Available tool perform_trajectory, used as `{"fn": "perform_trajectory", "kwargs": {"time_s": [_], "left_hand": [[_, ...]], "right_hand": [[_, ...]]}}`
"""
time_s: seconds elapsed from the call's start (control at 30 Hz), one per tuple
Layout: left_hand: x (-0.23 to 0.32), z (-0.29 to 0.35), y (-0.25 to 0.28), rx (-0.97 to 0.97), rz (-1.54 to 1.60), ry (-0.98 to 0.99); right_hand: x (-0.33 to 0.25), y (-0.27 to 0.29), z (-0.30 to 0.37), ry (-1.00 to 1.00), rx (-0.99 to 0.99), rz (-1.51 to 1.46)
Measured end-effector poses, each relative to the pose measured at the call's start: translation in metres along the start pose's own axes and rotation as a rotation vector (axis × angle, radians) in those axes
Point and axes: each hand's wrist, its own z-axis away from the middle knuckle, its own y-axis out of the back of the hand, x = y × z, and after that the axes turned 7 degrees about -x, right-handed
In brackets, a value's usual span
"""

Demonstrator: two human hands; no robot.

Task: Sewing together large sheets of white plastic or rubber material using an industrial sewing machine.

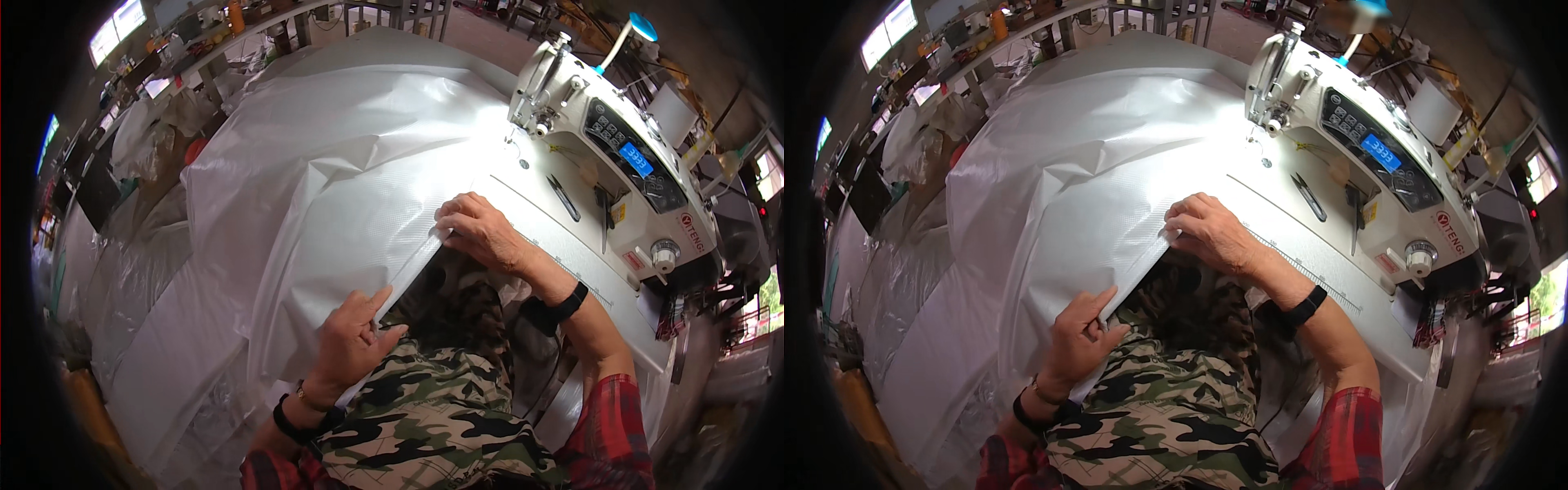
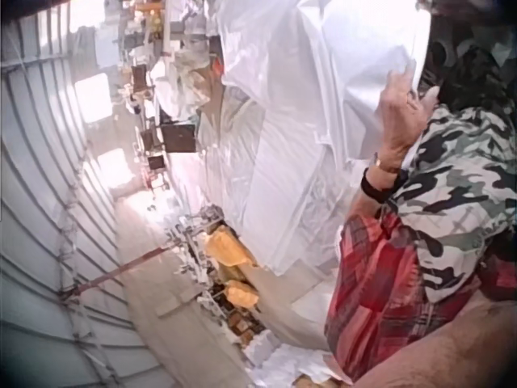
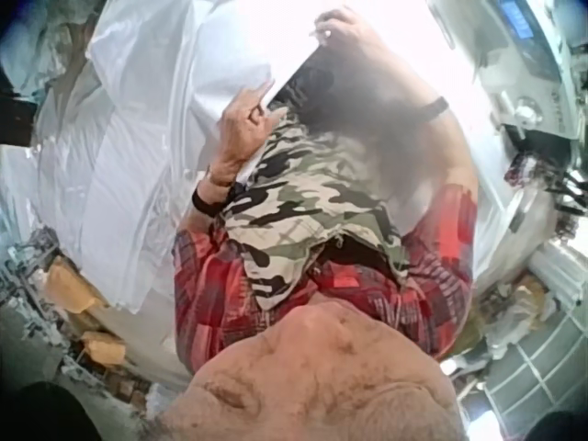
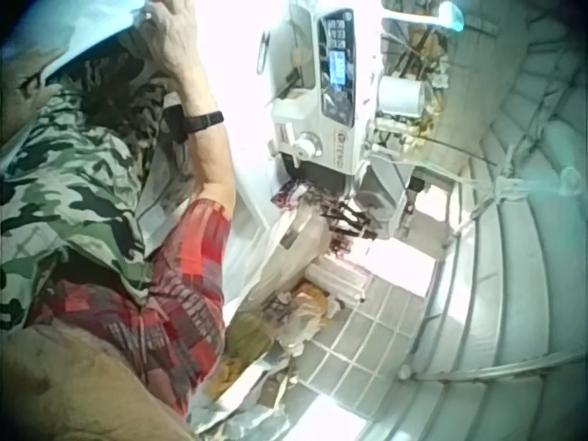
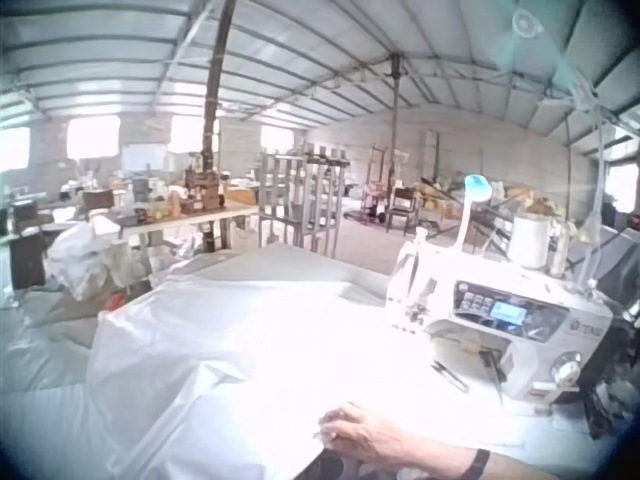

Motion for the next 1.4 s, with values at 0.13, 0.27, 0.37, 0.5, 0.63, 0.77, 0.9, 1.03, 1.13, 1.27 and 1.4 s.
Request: {"fn": "perform_trajectory", "kwargs": {"time_s": [0.13,0.27,0.37,0.5,0.63,0.77,0.9,1.03,1.13,1.27,1.4], "left_hand": [[0.001,-0.010,-0.004,0.121,-0.217,-0.055],[-0.001,-0.018,-0.004,0.202,-0.282,-0.162],[0.000,-0.019,0.002,0.192,-0.378,-0.145],[0.000,-0.019,0.011,0.126,-0.404,-0.124],[-0.006,-0.022,0.017,0.148,-0.224,-0.070],[-0.012,-0.022,0.022,0.087,-0.151,-0.059],[-0.018,-0.027,0.030,0.032,-0.122,-0.040],[-0.023,-0.031,0.041,-0.125,-0.049,0.023],[-0.027,-0.036,0.041,-0.187,0.023,0.046],[-0.025,-0.044,0.028,-0.197,-0.111,-0.105],[-0.016,-0.058,0.009,-0.221,-0.207,-0.333]], "right_hand": [[0.004,0.003,-0.002,0.038,-0.021,0.043],[0.012,0.005,-0.006,0.032,-0.100,0.172],[0.021,0.008,-0.009,0.025,-0.100,0.170],[0.037,0.017,-0.014,-0.013,-0.079,0.186],[0.048,0.021,-0.015,0.027,-0.071,0.165],[0.056,0.023,-0.017,-0.025,-0.081,0.116],[0.064,0.028,-0.018,-0.122,-0.096,0.124],[0.077,0.035,-0.020,-0.140,-0.085,0.137],[0.087,0.039,-0.018,-0.163,-0.057,0.207],[0.099,0.045,-0.018,-0.226,-0.057,0.204],[0.097,0.046,-0.020,-0.372,0.007,0.320]]}}
